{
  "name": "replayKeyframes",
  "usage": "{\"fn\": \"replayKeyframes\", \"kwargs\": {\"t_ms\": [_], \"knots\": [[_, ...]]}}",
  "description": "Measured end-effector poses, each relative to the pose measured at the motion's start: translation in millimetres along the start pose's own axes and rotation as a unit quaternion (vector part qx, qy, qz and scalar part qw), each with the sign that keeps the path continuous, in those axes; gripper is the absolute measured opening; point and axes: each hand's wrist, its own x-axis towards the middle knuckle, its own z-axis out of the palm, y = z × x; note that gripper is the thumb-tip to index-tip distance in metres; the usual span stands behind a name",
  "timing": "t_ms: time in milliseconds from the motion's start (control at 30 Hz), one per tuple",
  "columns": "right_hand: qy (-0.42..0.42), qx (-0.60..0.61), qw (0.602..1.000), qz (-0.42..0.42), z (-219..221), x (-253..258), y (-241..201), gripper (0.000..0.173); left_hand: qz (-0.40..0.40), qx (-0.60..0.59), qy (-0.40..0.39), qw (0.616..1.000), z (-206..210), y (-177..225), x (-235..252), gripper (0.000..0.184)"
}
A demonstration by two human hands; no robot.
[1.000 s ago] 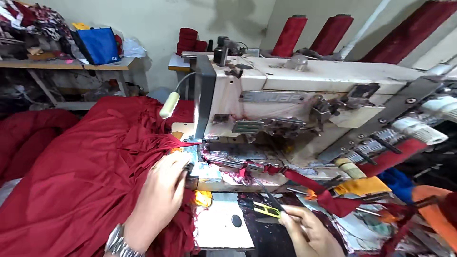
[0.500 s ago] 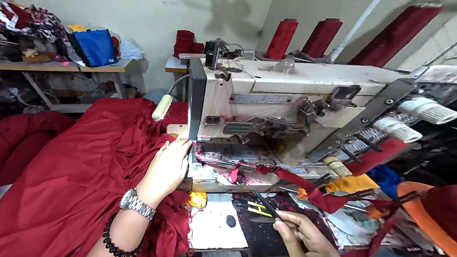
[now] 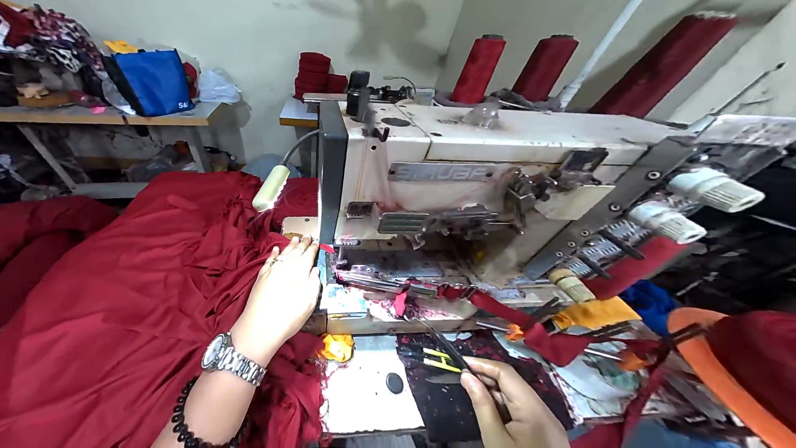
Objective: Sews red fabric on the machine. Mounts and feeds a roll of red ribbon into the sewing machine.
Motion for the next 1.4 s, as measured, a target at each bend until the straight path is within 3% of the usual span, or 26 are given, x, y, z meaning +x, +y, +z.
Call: {"fn": "replayKeyframes", "kwargs": {"t_ms": [333,700,900,967,1067,1133,1167,1200,1233,1267,1300,1400], "knots": [[0.045,-0.063,0.997,-0.027,20.6,11.3,-4.8,0.017,-0.035,0.032,0.005,0.999,2.7,1.8,0.2,0.052],[0.107,-0.036,0.993,-0.029,35.1,26.1,-1.8,0.018,-0.05,0.035,0.034,0.998,8.9,-1.8,-1.2,0.057],[0.045,0.161,0.985,0.035,36.5,37.5,11.5,0.012,-0.044,0.043,0.034,0.998,7.7,-0.9,-0.6,0.058],[0.001,0.221,0.972,0.075,35.6,42.9,17.1,0.011,-0.022,0.038,0.089,0.995,11.8,-2.5,-3.0,0.055],[-0.036,0.272,0.958,0.083,38.7,47.5,27.8,0.012,0.075,-0.004,0.258,0.963,25.4,1.7,-17.5,0.037],[-0.025,0.201,0.978,0.043,41.2,47.7,29.3,0.015,0.164,-0.01,0.325,0.931,34.9,27.2,-33.5,0.021],[-0.013,0.126,0.992,0.008,42.1,45.8,30.8,0.019,0.182,-0.023,0.297,0.937,39.3,47.4,-45.5,0.021],[0.001,0.048,0.998,-0.028,42.2,43.5,30.8,0.024,0.18,-0.054,0.215,0.958,41.8,69.1,-57.8,0.025],[0.007,-0.018,0.999,-0.05,40.2,41.0,26.7,0.028,0.146,-0.121,0.08,0.979,39.5,89.4,-66.9,0.035],[0.005,-0.06,0.996,-0.061,37.1,39.3,20.8,0.03,0.083,-0.203,-0.069,0.973,35.2,103.4,-68.8,0.048],[0.0,-0.078,0.995,-0.061,33.8,37.3,14.5,0.031,0.025,-0.276,-0.157,0.948,36.7,110.1,-65.0,0.058],[-0.009,-0.049,0.998,-0.041,30.8,30.3,3.8,0.029,-0.037,-0.428,-0.186,0.884,51.7,110.8,-51.5,0.066]]}}
